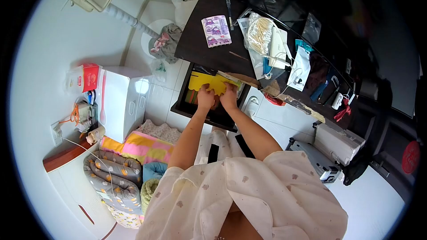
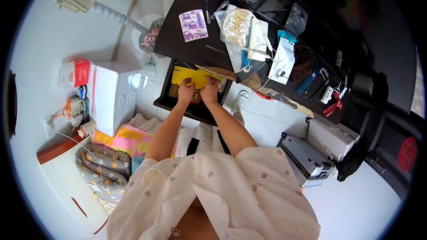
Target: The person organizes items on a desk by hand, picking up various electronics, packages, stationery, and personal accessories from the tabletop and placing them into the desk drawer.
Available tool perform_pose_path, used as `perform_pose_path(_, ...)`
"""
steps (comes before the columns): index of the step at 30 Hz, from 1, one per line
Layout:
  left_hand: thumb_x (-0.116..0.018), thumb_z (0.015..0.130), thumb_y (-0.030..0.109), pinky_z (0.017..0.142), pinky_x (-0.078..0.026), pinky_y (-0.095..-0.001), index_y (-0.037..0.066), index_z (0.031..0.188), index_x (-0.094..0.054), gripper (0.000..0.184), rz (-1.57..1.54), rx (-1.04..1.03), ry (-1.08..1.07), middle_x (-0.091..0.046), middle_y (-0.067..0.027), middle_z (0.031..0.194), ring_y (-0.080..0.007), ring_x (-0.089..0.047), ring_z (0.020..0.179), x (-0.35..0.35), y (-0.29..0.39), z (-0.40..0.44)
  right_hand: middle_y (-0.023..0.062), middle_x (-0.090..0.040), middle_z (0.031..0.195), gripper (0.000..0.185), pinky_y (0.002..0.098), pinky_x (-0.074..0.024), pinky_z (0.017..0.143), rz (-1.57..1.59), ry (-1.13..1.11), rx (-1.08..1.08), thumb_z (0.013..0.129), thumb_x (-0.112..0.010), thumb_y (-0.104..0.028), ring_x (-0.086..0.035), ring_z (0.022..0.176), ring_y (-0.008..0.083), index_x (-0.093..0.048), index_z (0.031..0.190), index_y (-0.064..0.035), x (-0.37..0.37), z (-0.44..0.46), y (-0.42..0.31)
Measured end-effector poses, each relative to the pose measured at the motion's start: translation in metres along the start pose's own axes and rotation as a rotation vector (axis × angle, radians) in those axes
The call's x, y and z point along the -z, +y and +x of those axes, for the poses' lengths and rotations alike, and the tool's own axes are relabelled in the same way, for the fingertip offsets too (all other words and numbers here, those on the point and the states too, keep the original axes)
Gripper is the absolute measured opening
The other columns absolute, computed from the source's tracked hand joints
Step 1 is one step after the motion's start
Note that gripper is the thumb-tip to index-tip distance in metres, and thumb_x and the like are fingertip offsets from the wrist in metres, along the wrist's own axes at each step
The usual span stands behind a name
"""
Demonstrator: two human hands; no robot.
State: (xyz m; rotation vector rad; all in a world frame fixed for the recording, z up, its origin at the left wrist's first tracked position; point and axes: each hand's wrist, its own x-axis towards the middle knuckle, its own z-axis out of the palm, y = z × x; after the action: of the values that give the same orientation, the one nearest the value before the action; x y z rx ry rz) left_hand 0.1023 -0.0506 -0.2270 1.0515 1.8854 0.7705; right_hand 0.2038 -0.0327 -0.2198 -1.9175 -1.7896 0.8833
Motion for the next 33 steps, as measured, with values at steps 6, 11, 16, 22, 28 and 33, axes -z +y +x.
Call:
perform_pose_path(6, -0.053, 0.073, 0.013, 0.069, -0.044, -0.0330, -0.007, 0.100, -0.048, 0.033, -0.274, 0.335, 0.044, -0.054, -0.0191, 0.094, -0.0287, -0.056, 0.080, 0.003, -0.031, 0.008, 0.0254, -0.038, 0.109, 0.047, 0.0376, -0.0365, 0.087, 0.126, -0.081, -0.231, 0.062, -0.059, -0.002, -0.040, 0.101, 0.0380, -0.044, 0.106, -0.0016, -0.008, -0.002, -0.013)
perform_pose_path(11, -0.051, 0.076, 0.010, 0.054, -0.046, -0.0281, -0.006, 0.103, -0.046, 0.032, -0.428, 0.358, 0.032, -0.055, -0.0129, 0.089, -0.0183, -0.056, 0.058, 0.019, -0.012, -0.008, 0.0288, -0.034, 0.112, 0.054, 0.0376, -0.0342, 0.089, 0.208, -0.037, -0.294, 0.064, -0.061, -0.008, -0.038, 0.102, 0.0399, -0.036, 0.111, 0.0000, -0.015, -0.006, -0.023)
perform_pose_path(16, -0.049, 0.078, 0.005, 0.069, -0.045, -0.0245, -0.004, 0.107, -0.042, 0.031, -0.740, 0.403, 0.043, -0.050, -0.0113, 0.098, -0.0160, -0.052, 0.082, 0.027, 0.007, -0.003, 0.0247, -0.028, 0.114, 0.073, 0.0384, -0.0404, 0.082, -0.205, -0.109, -0.254, 0.061, -0.070, -0.014, -0.040, 0.101, 0.0399, -0.027, 0.118, -0.0024, -0.008, 0.002, -0.037)
perform_pose_path(22, -0.049, 0.078, 0.006, 0.074, -0.042, -0.0282, -0.005, 0.103, -0.043, 0.027, -0.675, 0.571, 0.294, -0.049, -0.0125, 0.098, -0.0184, -0.051, 0.084, 0.019, 0.006, 0.003, 0.0220, -0.030, 0.110, 0.073, 0.0382, -0.0444, 0.076, -0.325, -0.210, -0.045, 0.064, -0.066, -0.017, -0.045, 0.095, 0.0373, -0.026, 0.124, -0.0077, 0.006, -0.003, -0.027)
perform_pose_path(28, -0.046, 0.078, 0.005, 0.075, -0.040, -0.0311, -0.007, 0.102, -0.038, 0.028, -0.810, 0.704, 0.417, -0.049, -0.0130, 0.093, -0.0203, -0.051, 0.084, 0.011, -0.009, 0.011, 0.0237, -0.027, 0.111, 0.068, 0.0385, -0.0438, 0.078, -0.202, -0.160, 0.034, 0.064, -0.058, -0.001, -0.045, 0.096, 0.0399, -0.028, 0.124, -0.0066, 0.000, -0.004, -0.019)
perform_pose_path(33, -0.045, 0.080, 0.006, 0.080, -0.038, -0.0325, -0.007, 0.107, -0.033, 0.033, -1.090, 0.681, 0.422, -0.046, -0.0140, 0.097, -0.0211, -0.048, 0.090, 0.023, 0.021, 0.011, 0.0257, -0.026, 0.112, 0.063, 0.0384, -0.0417, 0.080, -0.078, -0.225, 0.024, 0.064, -0.050, 0.007, -0.043, 0.097, 0.0414, -0.031, 0.123, -0.0052, -0.007, -0.006, -0.029)
